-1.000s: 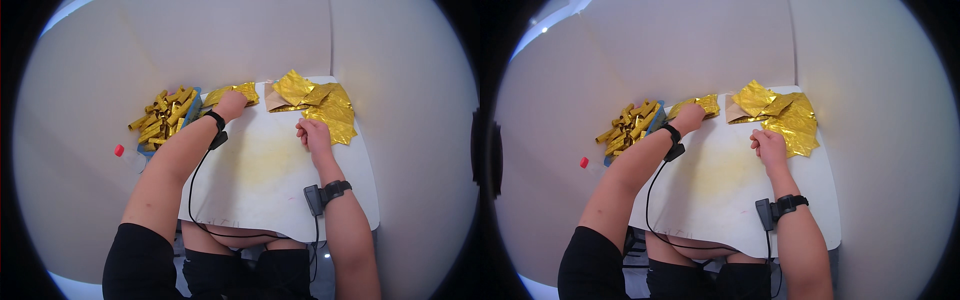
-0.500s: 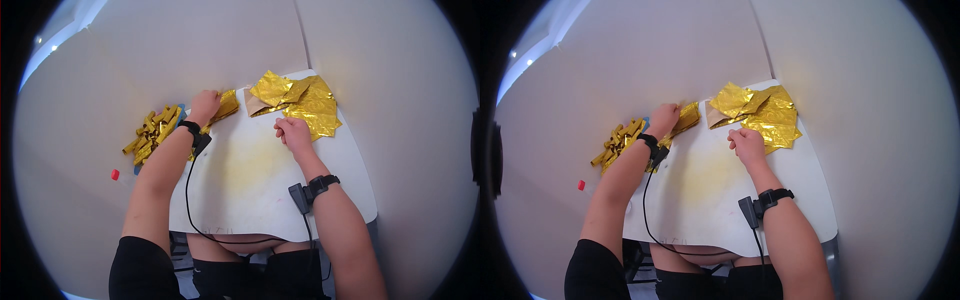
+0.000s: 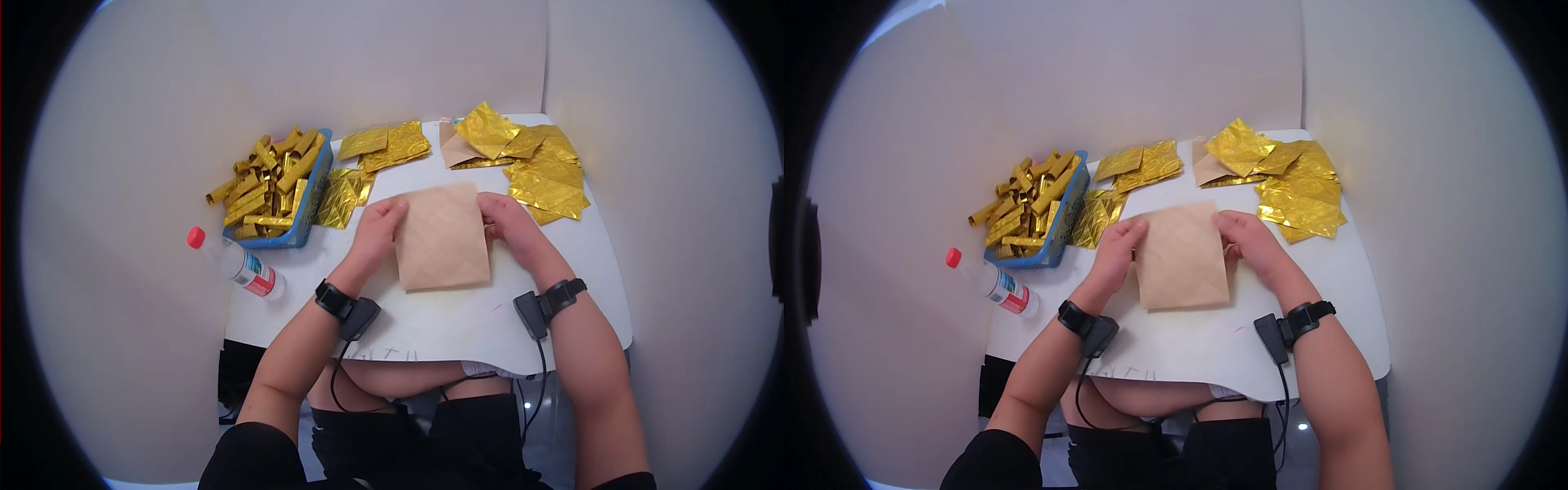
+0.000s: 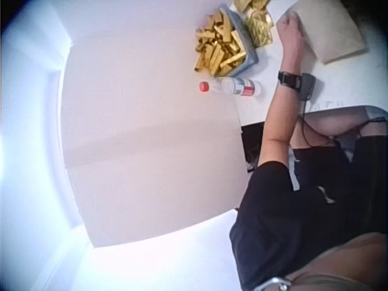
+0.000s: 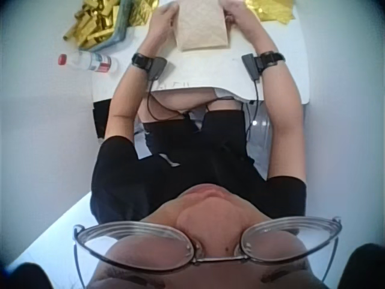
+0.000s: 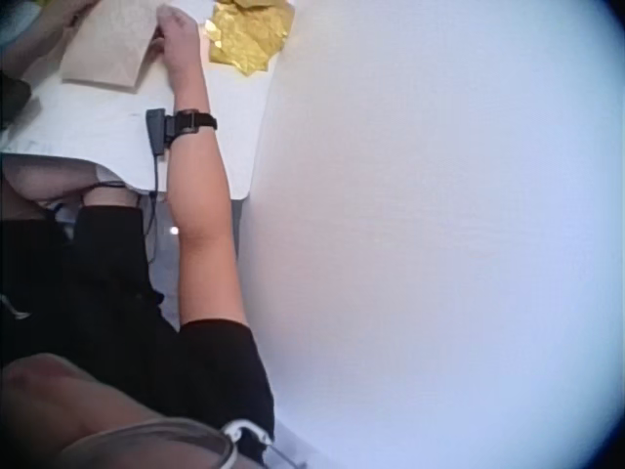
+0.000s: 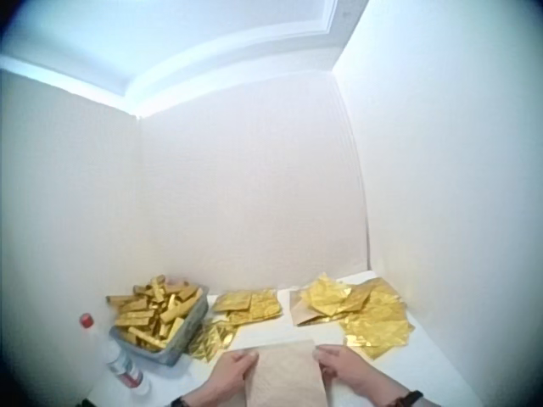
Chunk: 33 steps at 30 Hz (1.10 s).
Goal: Folding gold foil spirit money at a partitioned workspace.
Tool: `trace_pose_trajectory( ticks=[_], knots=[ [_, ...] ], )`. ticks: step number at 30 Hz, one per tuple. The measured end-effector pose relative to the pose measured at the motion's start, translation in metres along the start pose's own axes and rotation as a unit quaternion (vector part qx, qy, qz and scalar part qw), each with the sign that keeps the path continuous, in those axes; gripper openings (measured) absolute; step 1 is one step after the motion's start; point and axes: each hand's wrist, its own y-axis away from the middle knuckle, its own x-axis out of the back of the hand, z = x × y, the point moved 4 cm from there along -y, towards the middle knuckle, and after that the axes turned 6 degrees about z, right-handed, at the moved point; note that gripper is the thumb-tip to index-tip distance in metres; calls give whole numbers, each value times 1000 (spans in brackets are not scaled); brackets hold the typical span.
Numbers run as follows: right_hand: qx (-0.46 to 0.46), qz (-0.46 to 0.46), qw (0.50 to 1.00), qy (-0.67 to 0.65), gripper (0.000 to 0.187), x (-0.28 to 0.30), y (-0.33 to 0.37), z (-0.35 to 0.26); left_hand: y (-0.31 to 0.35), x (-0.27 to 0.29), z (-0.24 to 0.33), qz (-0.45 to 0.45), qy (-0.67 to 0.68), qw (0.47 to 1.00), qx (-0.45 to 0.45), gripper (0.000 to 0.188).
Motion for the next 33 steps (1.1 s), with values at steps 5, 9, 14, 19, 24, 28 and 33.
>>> trace_pose_trajectory(
  ticks=[5, 9, 14, 19, 24, 28, 33],
  knots=[
    [6, 11, 991, 131, 16, -1, 7, 7, 9, -7, -5, -70, 60, 996, -14, 21],
    [5, -15, 982, 188, 18, 6, 3, 8, 3, 0, -7, -26, 9, 1000, -10, 20],
    [-15, 29, 995, 91, 29, 10, 5, 13, -3, 2, -13, -52, 24, 998, 33, 20],
    [34, 104, 984, 137, 25, 17, 4, 9, -10, 12, -17, 7, -2, 997, -76, 16],
    [78, 208, 963, 151, 19, 33, 2, 9, 1, 11, -1, 70, -80, 973, -205, 20],
    [105, 231, 955, 155, 15, 40, 4, 10, 8, -1, 2, -21, -163, 954, -252, 23],
    [151, 197, 951, 184, 12, 39, 6, 9, 24, -18, 4, -149, -245, 909, -303, 27]
  ],
)
